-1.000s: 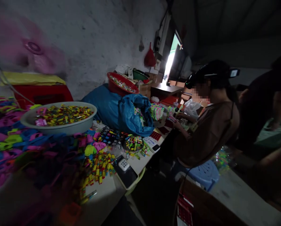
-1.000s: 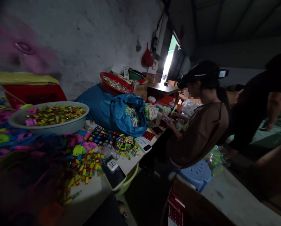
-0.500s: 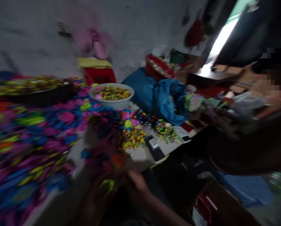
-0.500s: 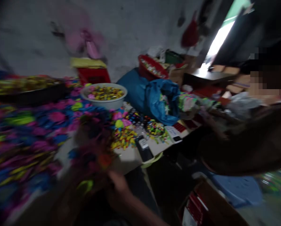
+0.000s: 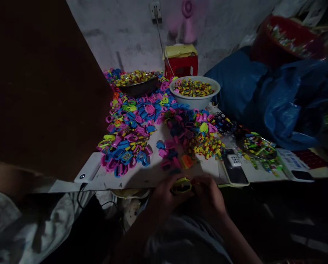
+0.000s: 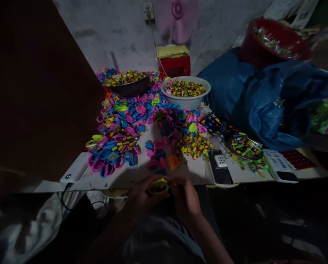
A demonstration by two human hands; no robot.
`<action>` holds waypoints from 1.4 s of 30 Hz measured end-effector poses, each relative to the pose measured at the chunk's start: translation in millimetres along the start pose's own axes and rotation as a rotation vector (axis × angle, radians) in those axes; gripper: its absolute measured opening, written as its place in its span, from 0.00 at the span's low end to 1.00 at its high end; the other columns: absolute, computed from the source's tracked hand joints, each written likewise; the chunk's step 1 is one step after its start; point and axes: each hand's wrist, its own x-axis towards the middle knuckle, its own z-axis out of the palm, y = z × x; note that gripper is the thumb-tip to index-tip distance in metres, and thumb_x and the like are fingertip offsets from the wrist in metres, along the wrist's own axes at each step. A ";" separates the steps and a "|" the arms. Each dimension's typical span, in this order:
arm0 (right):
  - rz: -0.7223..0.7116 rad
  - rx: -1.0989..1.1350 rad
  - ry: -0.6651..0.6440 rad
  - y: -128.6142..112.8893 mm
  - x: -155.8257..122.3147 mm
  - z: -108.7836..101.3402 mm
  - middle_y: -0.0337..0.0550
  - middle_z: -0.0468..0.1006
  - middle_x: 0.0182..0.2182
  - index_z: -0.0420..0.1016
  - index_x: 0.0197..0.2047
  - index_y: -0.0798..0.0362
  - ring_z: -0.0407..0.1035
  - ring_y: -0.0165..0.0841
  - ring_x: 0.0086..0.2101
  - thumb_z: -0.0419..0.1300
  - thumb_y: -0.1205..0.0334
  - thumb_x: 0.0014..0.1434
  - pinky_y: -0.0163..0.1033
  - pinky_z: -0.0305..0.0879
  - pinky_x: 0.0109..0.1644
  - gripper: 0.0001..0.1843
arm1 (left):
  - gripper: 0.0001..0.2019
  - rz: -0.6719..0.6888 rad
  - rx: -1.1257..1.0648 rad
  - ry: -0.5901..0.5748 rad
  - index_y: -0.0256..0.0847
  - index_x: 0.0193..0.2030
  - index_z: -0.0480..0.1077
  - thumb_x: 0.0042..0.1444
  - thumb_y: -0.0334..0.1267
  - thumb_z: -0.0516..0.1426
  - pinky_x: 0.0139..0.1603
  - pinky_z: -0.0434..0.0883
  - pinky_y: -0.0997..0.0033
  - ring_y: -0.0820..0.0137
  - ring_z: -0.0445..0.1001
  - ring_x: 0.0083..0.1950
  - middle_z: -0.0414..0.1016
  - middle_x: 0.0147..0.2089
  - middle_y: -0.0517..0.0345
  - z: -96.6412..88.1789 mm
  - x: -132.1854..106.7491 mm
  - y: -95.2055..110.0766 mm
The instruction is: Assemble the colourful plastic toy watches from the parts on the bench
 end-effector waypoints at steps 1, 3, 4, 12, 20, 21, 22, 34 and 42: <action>-0.012 -0.009 -0.002 -1.9 -0.1 -1.4 0.42 0.78 0.37 0.69 0.42 0.48 0.73 0.33 0.38 0.52 0.60 0.63 0.36 0.70 0.40 0.07 | 0.22 -0.004 0.013 0.010 0.47 0.49 0.73 0.48 0.48 0.65 0.52 0.71 0.66 0.63 0.76 0.48 0.79 0.47 0.56 -0.5 -0.5 -0.3; -0.045 -0.026 -0.018 -5.5 0.6 -3.7 0.42 0.78 0.36 0.68 0.43 0.49 0.73 0.33 0.37 0.51 0.61 0.64 0.36 0.69 0.39 0.07 | 0.22 -0.011 0.042 0.030 0.47 0.49 0.74 0.47 0.48 0.66 0.53 0.71 0.66 0.63 0.77 0.48 0.79 0.47 0.57 -1.1 -1.0 -0.6; -0.069 -0.037 -0.030 -7.2 1.3 -4.6 0.42 0.77 0.36 0.68 0.43 0.49 0.73 0.33 0.37 0.50 0.61 0.64 0.36 0.69 0.39 0.07 | 0.22 -0.011 0.056 0.036 0.47 0.49 0.75 0.47 0.48 0.66 0.54 0.71 0.65 0.62 0.77 0.48 0.79 0.48 0.57 -1.1 -1.1 -0.8; -0.259 -0.193 -0.130 -14.3 7.7 -7.9 0.44 0.76 0.34 0.66 0.45 0.51 0.70 0.34 0.34 0.47 0.67 0.65 0.38 0.65 0.37 0.10 | 0.22 -0.089 0.015 0.061 0.49 0.49 0.75 0.45 0.46 0.66 0.54 0.70 0.65 0.62 0.76 0.49 0.79 0.48 0.58 -0.7 1.9 -4.5; -0.309 -0.513 -0.373 -16.6 13.3 -15.8 0.43 0.76 0.31 0.69 0.43 0.52 0.69 0.37 0.31 0.53 0.63 0.63 0.41 0.57 0.36 0.07 | 0.23 -0.225 -0.133 -0.032 0.41 0.49 0.76 0.47 0.49 0.64 0.43 0.72 0.71 0.64 0.77 0.42 0.80 0.42 0.54 -0.4 4.2 -13.8; -0.313 -0.517 -0.395 -15.2 11.8 -14.3 0.43 0.76 0.30 0.70 0.41 0.52 0.69 0.36 0.31 0.54 0.63 0.62 0.41 0.56 0.37 0.06 | 0.24 -0.253 -0.162 -0.064 0.39 0.49 0.76 0.48 0.51 0.63 0.41 0.72 0.71 0.63 0.77 0.41 0.80 0.41 0.53 0.8 5.2 -17.9; -0.314 -0.497 -0.416 -13.7 9.5 -12.1 0.42 0.76 0.29 0.70 0.38 0.52 0.69 0.36 0.31 0.54 0.63 0.62 0.40 0.55 0.37 0.05 | 0.25 -0.276 -0.188 -0.100 0.37 0.49 0.75 0.49 0.52 0.63 0.39 0.71 0.71 0.63 0.77 0.41 0.80 0.41 0.51 1.9 6.1 -22.2; -0.095 -0.727 -0.248 55.9 47.8 0.8 0.55 0.73 0.49 0.67 0.57 0.53 0.65 0.47 0.47 0.54 0.53 0.63 0.50 0.60 0.46 0.22 | 0.21 -0.093 0.336 0.338 0.44 0.56 0.68 0.59 0.50 0.54 0.53 0.69 0.61 0.59 0.74 0.53 0.75 0.54 0.51 -81.5 29.0 -27.9; 0.022 -0.784 -0.208 100.9 58.5 11.5 0.55 0.74 0.45 0.74 0.44 0.52 0.64 0.49 0.48 0.50 0.50 0.64 0.56 0.59 0.49 0.18 | 0.28 -0.050 0.864 0.806 0.34 0.64 0.60 0.59 0.44 0.54 0.63 0.56 0.45 0.48 0.57 0.65 0.59 0.65 0.35 -172.9 73.2 -73.6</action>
